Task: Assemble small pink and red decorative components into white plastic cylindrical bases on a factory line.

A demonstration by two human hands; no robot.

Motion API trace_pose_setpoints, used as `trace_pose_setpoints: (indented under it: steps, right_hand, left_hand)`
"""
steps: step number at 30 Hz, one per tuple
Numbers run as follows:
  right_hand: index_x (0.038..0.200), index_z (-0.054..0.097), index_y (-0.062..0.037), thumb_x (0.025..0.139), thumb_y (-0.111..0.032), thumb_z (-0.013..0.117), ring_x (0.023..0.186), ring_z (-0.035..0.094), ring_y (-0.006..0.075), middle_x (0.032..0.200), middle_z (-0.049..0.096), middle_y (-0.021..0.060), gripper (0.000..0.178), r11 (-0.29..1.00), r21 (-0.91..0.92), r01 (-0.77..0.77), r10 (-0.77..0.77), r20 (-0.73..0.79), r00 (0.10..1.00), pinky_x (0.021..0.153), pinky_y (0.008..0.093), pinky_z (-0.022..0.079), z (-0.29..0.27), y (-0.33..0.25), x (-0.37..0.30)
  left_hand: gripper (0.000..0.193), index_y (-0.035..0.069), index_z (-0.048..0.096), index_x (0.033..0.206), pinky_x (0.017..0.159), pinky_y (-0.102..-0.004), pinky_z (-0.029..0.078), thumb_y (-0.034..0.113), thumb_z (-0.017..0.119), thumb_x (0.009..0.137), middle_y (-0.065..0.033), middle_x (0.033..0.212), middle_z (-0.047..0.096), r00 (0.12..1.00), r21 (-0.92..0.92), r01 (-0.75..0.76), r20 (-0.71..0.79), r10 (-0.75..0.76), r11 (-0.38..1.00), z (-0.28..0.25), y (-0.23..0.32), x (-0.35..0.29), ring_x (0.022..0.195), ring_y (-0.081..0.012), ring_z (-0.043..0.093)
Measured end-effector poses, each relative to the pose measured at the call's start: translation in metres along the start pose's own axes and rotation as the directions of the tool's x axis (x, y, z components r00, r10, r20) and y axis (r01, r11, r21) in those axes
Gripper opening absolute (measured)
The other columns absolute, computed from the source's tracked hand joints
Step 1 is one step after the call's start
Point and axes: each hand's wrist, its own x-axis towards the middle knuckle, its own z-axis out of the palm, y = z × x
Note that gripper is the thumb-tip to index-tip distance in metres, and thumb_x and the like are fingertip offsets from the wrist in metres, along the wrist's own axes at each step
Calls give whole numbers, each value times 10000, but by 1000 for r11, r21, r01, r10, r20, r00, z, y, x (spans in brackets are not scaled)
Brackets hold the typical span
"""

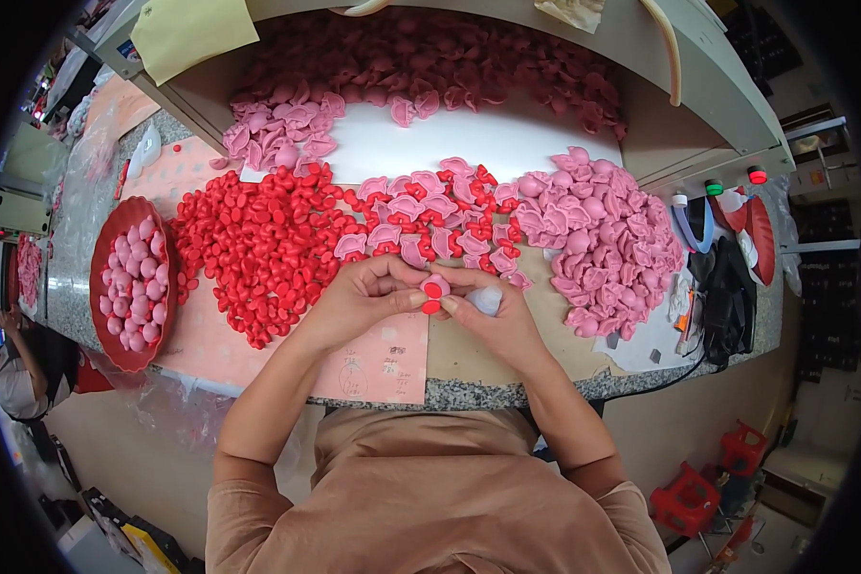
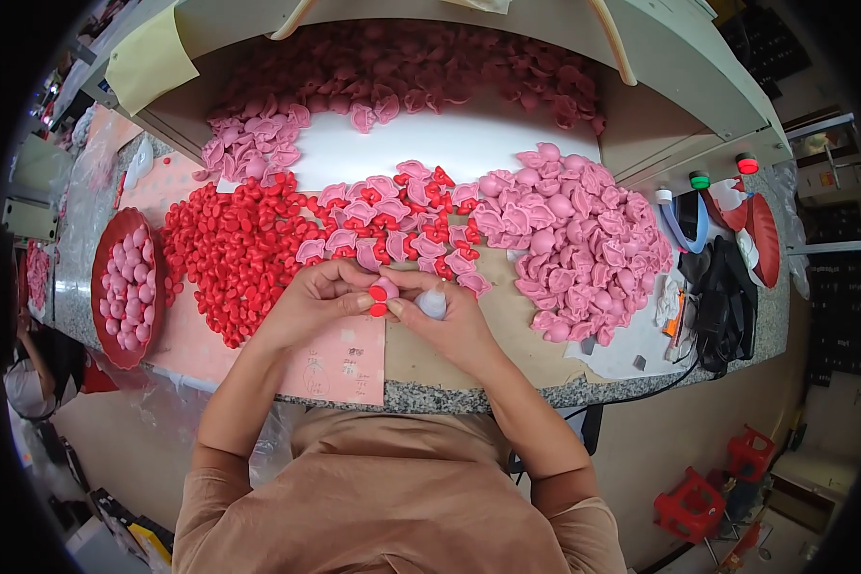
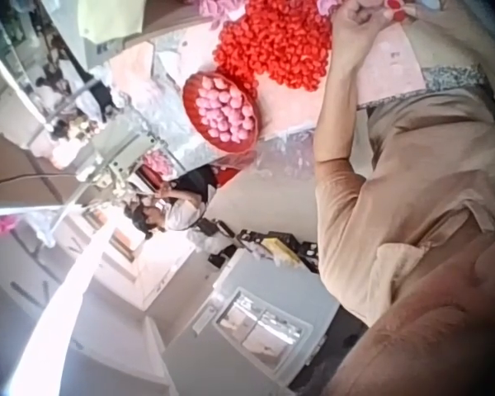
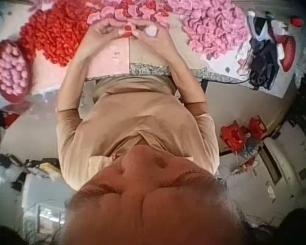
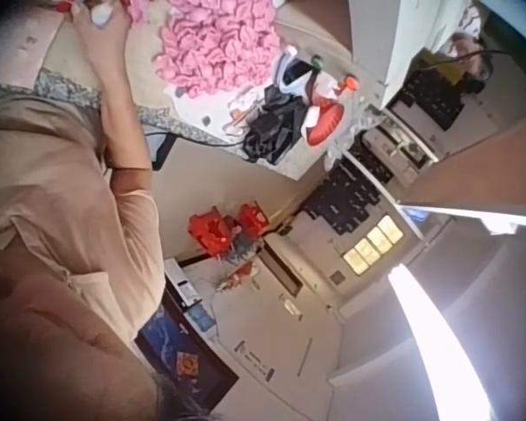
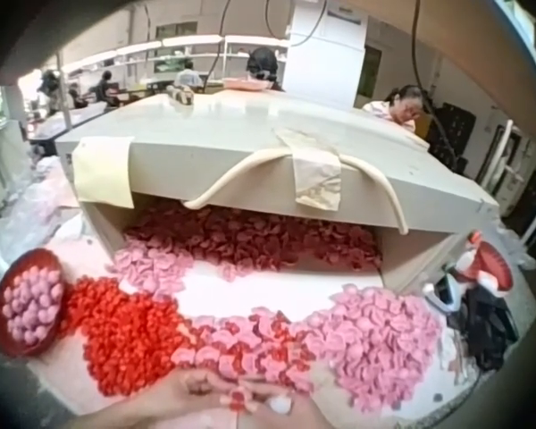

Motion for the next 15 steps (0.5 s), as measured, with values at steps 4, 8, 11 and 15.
trace_pose_setpoints:
  steps: [4,8,11,15]
  right_hand:
    - [1164,528,24,855,-27,571,999,563,160,1220,530,104,316,1000,14,-6,6,2,1000,825,313,500,1,-1,0]
    - [1164,526,24,855,-30,572,996,564,162,1220,531,104,317,1000,24,2,-2,3,1000,824,315,501,1,0,0]
    - [1167,523,24,856,-32,573,993,566,165,1221,530,105,320,999,32,8,-8,5,1000,820,315,503,0,2,1]
    - [1167,521,24,856,-32,573,985,568,165,1228,525,106,320,1000,14,4,-4,-3,1000,809,314,506,0,1,1]
  left_hand:
    - [153,-13,545,1000,816,-266,493,34,581,859,-98,975,627,1000,4,-2,-4,2,1000,-1,-2,0,910,-146,615]
    - [157,-4,554,1003,828,-264,488,37,587,854,-90,994,626,1000,-15,9,4,-9,1000,-1,-2,0,925,-137,609]
    - [164,7,565,1006,839,-262,482,40,596,848,-79,1013,625,1000,-25,20,6,-20,999,-1,-2,0,939,-125,601]
    - [165,10,567,1006,840,-266,484,42,598,847,-78,1011,625,1000,-37,26,14,-26,999,-2,-2,0,935,-127,602]
